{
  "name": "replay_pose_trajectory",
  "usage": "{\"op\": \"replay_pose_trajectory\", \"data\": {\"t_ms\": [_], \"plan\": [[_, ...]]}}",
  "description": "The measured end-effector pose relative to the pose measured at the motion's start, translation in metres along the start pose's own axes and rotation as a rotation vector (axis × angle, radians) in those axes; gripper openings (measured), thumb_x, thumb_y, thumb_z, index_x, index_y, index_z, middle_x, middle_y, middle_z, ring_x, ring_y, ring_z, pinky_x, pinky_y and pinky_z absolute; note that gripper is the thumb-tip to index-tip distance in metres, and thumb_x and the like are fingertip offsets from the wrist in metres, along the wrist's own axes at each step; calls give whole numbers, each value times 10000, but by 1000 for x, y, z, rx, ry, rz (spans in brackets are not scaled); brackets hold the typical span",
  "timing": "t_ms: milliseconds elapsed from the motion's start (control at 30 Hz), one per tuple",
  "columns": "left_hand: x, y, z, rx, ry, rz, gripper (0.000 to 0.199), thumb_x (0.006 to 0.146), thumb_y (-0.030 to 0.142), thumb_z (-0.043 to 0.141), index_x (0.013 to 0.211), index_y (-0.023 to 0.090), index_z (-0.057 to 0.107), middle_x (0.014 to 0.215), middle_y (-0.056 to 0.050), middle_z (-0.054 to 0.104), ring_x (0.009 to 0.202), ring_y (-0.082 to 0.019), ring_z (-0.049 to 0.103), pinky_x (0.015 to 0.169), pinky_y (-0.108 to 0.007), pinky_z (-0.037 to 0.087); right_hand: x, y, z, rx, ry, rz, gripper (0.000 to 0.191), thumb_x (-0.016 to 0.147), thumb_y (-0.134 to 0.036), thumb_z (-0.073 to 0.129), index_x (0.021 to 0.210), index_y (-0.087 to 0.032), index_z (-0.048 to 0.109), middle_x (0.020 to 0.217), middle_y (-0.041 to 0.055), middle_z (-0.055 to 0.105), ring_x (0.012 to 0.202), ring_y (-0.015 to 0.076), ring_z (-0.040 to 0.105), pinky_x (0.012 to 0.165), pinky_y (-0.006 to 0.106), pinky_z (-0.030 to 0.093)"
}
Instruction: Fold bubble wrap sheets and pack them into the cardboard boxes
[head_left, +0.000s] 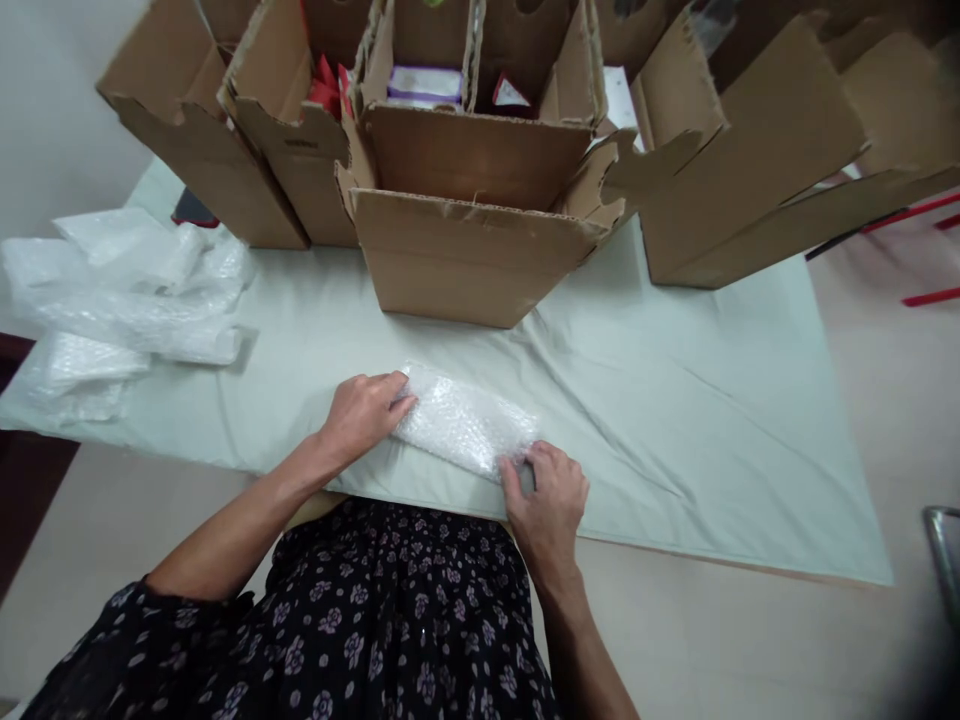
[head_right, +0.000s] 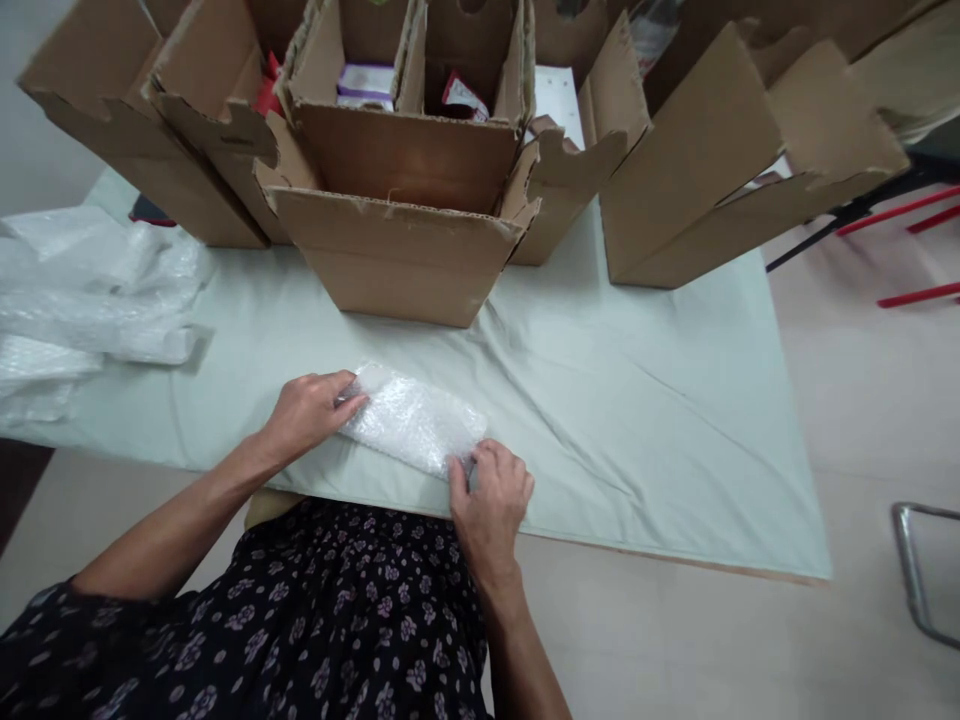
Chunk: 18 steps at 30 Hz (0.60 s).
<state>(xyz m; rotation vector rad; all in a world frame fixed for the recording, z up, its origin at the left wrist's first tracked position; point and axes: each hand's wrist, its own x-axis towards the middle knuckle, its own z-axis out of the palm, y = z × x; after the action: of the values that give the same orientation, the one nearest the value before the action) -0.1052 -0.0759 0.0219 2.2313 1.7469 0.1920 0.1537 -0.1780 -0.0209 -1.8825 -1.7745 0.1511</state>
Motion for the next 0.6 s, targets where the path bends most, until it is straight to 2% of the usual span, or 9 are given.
{"op": "replay_pose_trajectory", "data": {"t_ms": [100, 200, 300, 433, 500, 600], "plan": [[6, 4, 2, 67, 20, -19, 215, 925, 356, 691, 1044, 178, 710, 925, -92, 753, 779, -243, 670, 757, -355, 512, -2, 4, -2, 2, 3, 48, 443, 979, -506, 574, 1287, -188, 603, 1131, 154, 707, 986, 316, 601, 849, 462, 432], [10, 5, -2, 95, 58, -53, 412, 884, 396, 744, 1212, 156, 673, 1030, -126, 723, 875, -280, 676, 798, -379, 524, 6, 7, -8, 26, -55, 60, 600, 970, -565, 563, 1433, -185, 525, 1248, 184, 674, 1037, 335, 603, 886, 498, 442], [14, 4, -5, 96, 38, -80, 450, 866, 428, 749, 1221, 165, 658, 1017, -115, 704, 900, -289, 660, 817, -392, 521, 24, 9, -10, 13, -106, 57, 523, 987, -555, 526, 1367, -205, 599, 1300, 174, 648, 1086, 349, 581, 904, 511, 436], [18, 3, -2, 118, 6, -63, 254, 861, 440, 732, 875, 194, 669, 873, -95, 692, 904, -292, 628, 820, -398, 509, 47, 8, -1, -50, -119, 29, 404, 981, -492, 540, 1226, -199, 674, 1297, 162, 651, 1046, 336, 571, 901, 505, 430], [17, 4, 0, 89, 13, -45, 251, 858, 415, 729, 761, 209, 623, 846, -94, 686, 901, -290, 616, 804, -396, 503, 51, 7, 3, -45, -93, -5, 299, 953, -464, 588, 1065, -209, 695, 1284, 149, 668, 1033, 325, 580, 880, 484, 439], [12, 4, -1, -41, 1, -51, 210, 854, 338, 708, 731, 220, 585, 811, -64, 674, 835, -249, 604, 768, -371, 493, 46, 3, 1, 64, -78, -17, 212, 925, -411, 610, 838, -218, 624, 1227, 125, 706, 1024, 303, 614, 866, 458, 466]]}}
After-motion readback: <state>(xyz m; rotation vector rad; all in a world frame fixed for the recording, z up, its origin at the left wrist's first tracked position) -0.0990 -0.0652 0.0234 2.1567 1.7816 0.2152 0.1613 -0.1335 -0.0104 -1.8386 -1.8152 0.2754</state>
